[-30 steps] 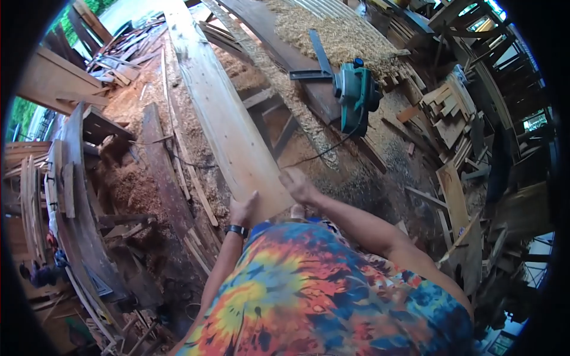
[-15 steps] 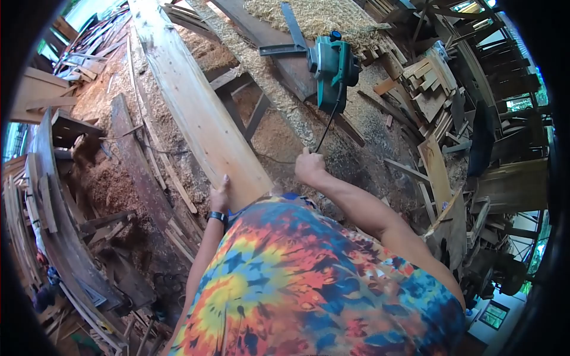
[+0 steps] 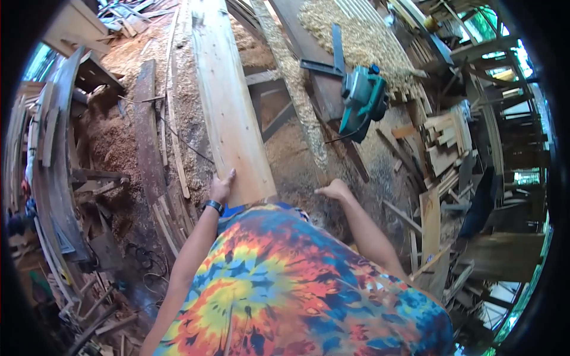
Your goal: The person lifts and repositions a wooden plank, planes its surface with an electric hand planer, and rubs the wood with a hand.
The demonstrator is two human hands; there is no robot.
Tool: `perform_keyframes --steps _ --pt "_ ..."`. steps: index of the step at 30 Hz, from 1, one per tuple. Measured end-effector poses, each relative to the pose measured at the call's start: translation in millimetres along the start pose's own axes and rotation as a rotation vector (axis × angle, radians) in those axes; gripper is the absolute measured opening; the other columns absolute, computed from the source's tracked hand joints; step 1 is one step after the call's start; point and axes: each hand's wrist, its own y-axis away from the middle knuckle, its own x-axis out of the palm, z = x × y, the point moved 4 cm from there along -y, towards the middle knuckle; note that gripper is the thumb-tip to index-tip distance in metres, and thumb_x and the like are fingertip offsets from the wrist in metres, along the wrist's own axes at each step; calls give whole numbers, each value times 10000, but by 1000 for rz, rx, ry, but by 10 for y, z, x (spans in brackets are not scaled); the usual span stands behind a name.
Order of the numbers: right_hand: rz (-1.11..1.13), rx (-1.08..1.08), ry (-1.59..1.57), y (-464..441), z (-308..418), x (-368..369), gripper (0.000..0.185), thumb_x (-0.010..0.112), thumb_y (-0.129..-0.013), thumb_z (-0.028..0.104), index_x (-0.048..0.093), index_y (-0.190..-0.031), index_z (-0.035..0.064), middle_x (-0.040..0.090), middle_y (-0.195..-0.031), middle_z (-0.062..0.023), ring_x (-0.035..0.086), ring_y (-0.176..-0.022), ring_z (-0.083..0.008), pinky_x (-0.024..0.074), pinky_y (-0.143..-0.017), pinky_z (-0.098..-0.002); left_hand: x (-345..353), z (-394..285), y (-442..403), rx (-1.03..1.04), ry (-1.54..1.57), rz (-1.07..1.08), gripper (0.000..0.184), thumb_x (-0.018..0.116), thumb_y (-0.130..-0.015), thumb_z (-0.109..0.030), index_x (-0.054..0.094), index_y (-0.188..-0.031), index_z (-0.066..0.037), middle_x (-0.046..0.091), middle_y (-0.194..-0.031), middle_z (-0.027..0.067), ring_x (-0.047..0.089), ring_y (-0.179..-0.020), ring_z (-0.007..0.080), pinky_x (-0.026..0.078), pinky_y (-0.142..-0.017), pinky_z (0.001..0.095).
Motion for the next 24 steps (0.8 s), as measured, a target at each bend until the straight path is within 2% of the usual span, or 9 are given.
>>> perform_keyframes --steps 1,2,4,7,11,18,19,22,24 --pt "-10 21 -72 16 7 3 778 870 -665 565 717 -1005 -118 698 -1094 -313 680 -1111 -376 544 -941 -430 -9 44 -43 18 -3 -12 689 782 -880 -432 530 -1281 68 696 -1153 203 705 -968 243 572 -848 368" --pt "-26 81 -124 27 8 16 856 870 -683 529 650 -1191 -124 651 -1212 -331 631 -1197 -392 505 -1006 -436 -22 100 -74 9 -26 -19 697 783 -876 -440 531 -1280 68 696 -1153 205 706 -971 247 573 -849 370" --pt "-356 193 -131 -67 -4 132 1073 868 -695 491 406 -1448 -117 531 -1385 -352 536 -1308 -426 440 -1087 -432 -31 99 -75 -8 -71 -34 711 785 -869 -457 533 -1276 69 696 -1153 210 708 -978 255 573 -850 375" --pt "-372 -29 -273 -17 294 32 1177 852 -729 410 157 -1559 -52 384 -1485 -351 451 -1359 -449 407 -1111 -470 -31 120 -69 6 -54 -30 738 778 -870 -470 525 -1302 73 694 -1159 220 711 -988 270 572 -854 379" --pt "-611 -82 -83 -70 524 53 1116 842 -728 335 180 -1558 -9 516 -1308 -300 529 -1230 -460 435 -1066 -502 -78 272 -229 -6 -103 -44 762 781 -861 -487 520 -1321 61 705 -1133 207 711 -986 260 569 -855 377" --pt "-482 -189 -142 -337 456 155 1012 743 -687 164 218 -1536 -4 558 -1288 -331 584 -1170 -489 479 -1017 -518 -43 292 -312 80 -57 5 783 775 -850 -536 524 -1321 38 712 -1110 178 708 -949 238 565 -846 369" --pt "-360 -241 -298 -167 557 36 979 767 -660 182 315 -1503 -25 636 -1169 -313 641 -1095 -444 513 -951 -509 -20 267 -294 77 -45 13 782 776 -849 -538 528 -1317 37 713 -1108 174 706 -948 233 565 -846 368" --pt "-130 -360 -474 204 773 -100 828 777 -656 180 468 -1393 -36 675 -1115 -268 681 -1003 -386 547 -862 -461 -41 182 -237 39 -143 -31 777 785 -841 -535 536 -1308 33 712 -1114 171 702 -969 228 559 -859 367" --pt "122 -382 -815 209 785 52 686 759 -665 127 558 -1306 -12 693 -1017 -175 694 -844 -276 553 -719 -388 -21 270 -331 61 -92 -39 777 788 -836 -542 545 -1303 29 713 -1117 176 702 -977 229 557 -865 363"
